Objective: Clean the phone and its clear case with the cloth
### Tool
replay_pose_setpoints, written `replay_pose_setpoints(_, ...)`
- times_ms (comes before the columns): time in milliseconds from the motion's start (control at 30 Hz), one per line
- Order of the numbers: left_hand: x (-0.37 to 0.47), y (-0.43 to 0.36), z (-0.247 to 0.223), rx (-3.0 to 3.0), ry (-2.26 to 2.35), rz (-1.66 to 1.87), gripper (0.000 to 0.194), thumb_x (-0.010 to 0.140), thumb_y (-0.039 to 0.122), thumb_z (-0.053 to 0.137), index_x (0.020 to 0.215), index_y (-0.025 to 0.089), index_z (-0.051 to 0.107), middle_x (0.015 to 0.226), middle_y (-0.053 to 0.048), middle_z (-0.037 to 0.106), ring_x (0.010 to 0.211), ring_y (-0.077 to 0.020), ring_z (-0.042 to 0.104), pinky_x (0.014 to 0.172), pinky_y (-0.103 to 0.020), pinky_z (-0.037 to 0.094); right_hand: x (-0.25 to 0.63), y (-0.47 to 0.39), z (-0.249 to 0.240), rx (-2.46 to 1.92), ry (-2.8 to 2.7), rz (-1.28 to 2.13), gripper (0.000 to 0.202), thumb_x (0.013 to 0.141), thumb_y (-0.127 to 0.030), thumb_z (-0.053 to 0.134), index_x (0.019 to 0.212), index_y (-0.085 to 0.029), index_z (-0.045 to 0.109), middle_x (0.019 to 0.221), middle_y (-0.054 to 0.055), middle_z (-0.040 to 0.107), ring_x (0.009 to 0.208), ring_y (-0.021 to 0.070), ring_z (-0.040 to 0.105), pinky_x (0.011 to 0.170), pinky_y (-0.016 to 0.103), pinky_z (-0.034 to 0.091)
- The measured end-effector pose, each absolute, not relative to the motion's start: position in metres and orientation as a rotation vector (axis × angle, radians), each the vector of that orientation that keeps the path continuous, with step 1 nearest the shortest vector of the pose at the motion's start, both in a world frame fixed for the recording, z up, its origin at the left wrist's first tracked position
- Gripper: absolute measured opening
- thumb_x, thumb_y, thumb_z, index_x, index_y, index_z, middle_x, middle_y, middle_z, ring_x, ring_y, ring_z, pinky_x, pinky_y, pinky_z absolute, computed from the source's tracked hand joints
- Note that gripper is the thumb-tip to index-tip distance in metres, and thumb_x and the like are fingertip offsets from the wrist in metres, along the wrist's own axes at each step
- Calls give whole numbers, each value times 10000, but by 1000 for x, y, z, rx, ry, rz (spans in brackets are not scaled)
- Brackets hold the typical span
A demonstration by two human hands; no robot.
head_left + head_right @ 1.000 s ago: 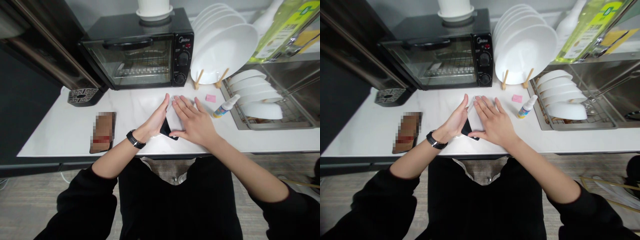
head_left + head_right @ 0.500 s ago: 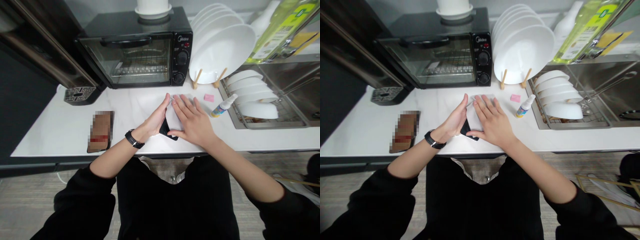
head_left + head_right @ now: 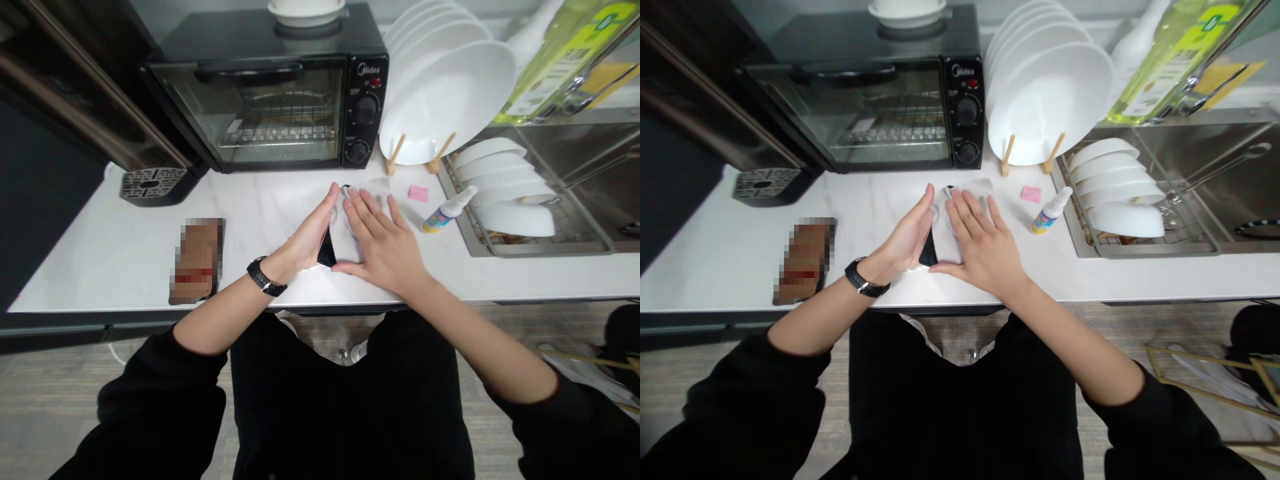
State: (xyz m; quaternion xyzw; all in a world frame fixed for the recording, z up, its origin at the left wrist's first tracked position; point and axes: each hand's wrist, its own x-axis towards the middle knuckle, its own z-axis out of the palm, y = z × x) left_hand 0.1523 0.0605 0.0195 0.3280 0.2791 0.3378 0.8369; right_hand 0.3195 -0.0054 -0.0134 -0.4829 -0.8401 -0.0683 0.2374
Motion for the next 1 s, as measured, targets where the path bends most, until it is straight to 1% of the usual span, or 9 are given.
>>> replay_pose_setpoints(100, 149, 63, 22, 689, 622, 695, 755, 1105, 712, 426, 1706, 261, 500, 1449, -113, 789, 1455, -392, 688, 1196, -562, 603, 299, -18, -22, -1197, -2385, -130, 1107, 1021, -875, 431, 1749, -45, 348, 1784, 261, 415, 1704, 401, 377, 1405, 661, 244)
replay_pose_setpoints(200, 145, 64, 29, 712, 615, 698, 735, 1117, 669, 427, 1682, 210, 529, 1430, -128, 795, 1380, -384, 738, 1154, -516, 636, 302, -40, -23, -1138, -2456, -124, 1098, 1018, -888, 408, 1761, -83, 335, 1786, 207, 436, 1687, 354, 422, 1414, 615, 252)
replay_pose_setpoints(267, 145, 62, 30, 717, 619, 705, 703, 1117, 631, 471, 1682, 217, 526, 1441, -110, 793, 1376, -383, 740, 1161, -517, 631, 315, -43, -18, -1172, -2451, -156, 1072, 1035, -870, 392, 1778, -105, 289, 1789, 187, 438, 1677, 345, 440, 1419, 632, 215)
replay_pose_setpoints(400, 150, 59, 22, 721, 615, 709, 677, 1119, 591, 513, 1723, 289, 466, 1491, -62, 770, 1452, -376, 690, 1205, -568, 601, 327, -17, -11, -1329, -2306, -189, 1016, 1070, -819, 392, 1792, -117, 256, 1801, 217, 403, 1691, 388, 407, 1404, 712, 154)
replay_pose_setpoints(567, 147, 62, 21, 684, 654, 708, 728, 1126, 660, 431, 1736, 264, 452, 1475, -100, 776, 1461, -371, 686, 1180, -538, 619, 292, -15, -21, -1231, -2325, -152, 1103, 1040, -858, 399, 1738, -7, 341, 1789, 271, 394, 1717, 393, 351, 1419, 663, 193)
replay_pose_setpoints(667, 144, 63, 29, 687, 651, 689, 737, 1132, 658, 395, 1729, 233, 462, 1448, -123, 788, 1407, -377, 725, 1158, -519, 636, 291, -40, -24, -1165, -2414, -137, 1047, 1060, -824, 419, 1757, -49, 321, 1783, 221, 430, 1694, 349, 410, 1427, 609, 221)
replay_pose_setpoints(733, 144, 61, 32, 695, 622, 662, 732, 1133, 656, 391, 1723, 230, 472, 1453, -122, 786, 1404, -381, 725, 1170, -520, 629, 304, -46, -21, -1198, -2418, -167, 1009, 1075, -802, 417, 1782, -97, 274, 1784, 192, 437, 1672, 343, 450, 1428, 632, 195)
replay_pose_setpoints(833, 147, 59, 27, 732, 583, 641, 719, 1120, 666, 443, 1712, 261, 492, 1464, -92, 784, 1444, -387, 696, 1202, -541, 606, 322, -32, -14, -1327, -2320, -219, 994, 1085, -781, 420, 1789, -99, 249, 1798, 209, 407, 1678, 383, 431, 1410, 704, 162)
replay_pose_setpoints(1000, 146, 62, 19, 712, 626, 657, 717, 1113, 676, 455, 1696, 264, 517, 1457, -90, 786, 1449, -383, 694, 1199, -552, 611, 301, -10, -17, -1299, -2287, -173, 968, 1090, -745, 452, 1749, -44, 345, 1784, 249, 417, 1702, 395, 383, 1407, 698, 213)
